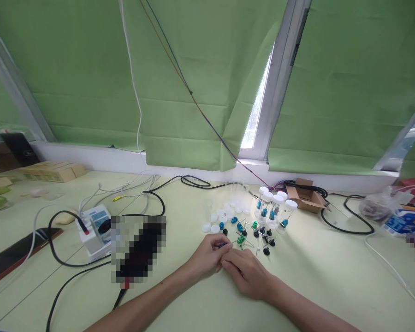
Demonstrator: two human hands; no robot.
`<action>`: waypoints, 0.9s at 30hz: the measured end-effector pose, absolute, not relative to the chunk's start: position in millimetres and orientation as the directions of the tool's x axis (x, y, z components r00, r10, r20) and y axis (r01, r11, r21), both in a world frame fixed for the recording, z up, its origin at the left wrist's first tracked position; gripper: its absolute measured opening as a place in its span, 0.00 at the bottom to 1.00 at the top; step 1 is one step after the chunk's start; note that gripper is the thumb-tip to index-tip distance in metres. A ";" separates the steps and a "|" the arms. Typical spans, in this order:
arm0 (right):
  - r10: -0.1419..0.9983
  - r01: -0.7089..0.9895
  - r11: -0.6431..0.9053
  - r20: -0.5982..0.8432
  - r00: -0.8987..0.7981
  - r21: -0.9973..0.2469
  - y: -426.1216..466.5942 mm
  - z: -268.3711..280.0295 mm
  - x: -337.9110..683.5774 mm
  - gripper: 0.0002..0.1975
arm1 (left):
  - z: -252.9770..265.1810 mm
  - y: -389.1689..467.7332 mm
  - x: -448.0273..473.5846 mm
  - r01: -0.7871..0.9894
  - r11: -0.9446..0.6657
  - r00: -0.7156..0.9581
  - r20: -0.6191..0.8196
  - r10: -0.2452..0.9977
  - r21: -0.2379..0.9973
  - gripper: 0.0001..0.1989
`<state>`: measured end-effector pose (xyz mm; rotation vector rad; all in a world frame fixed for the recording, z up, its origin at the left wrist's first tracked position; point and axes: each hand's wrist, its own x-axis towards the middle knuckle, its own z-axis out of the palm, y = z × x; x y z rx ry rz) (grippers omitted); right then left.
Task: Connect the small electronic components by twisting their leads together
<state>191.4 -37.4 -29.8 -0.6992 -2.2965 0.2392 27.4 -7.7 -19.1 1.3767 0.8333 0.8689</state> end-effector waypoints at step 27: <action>0.578 0.344 0.816 0.645 -0.500 -0.465 -33.5 -31.2 188.2 0.11 | -16.5 -9.7 27.6 -0.112 0.015 0.419 0.034 0.907 0.994 0.18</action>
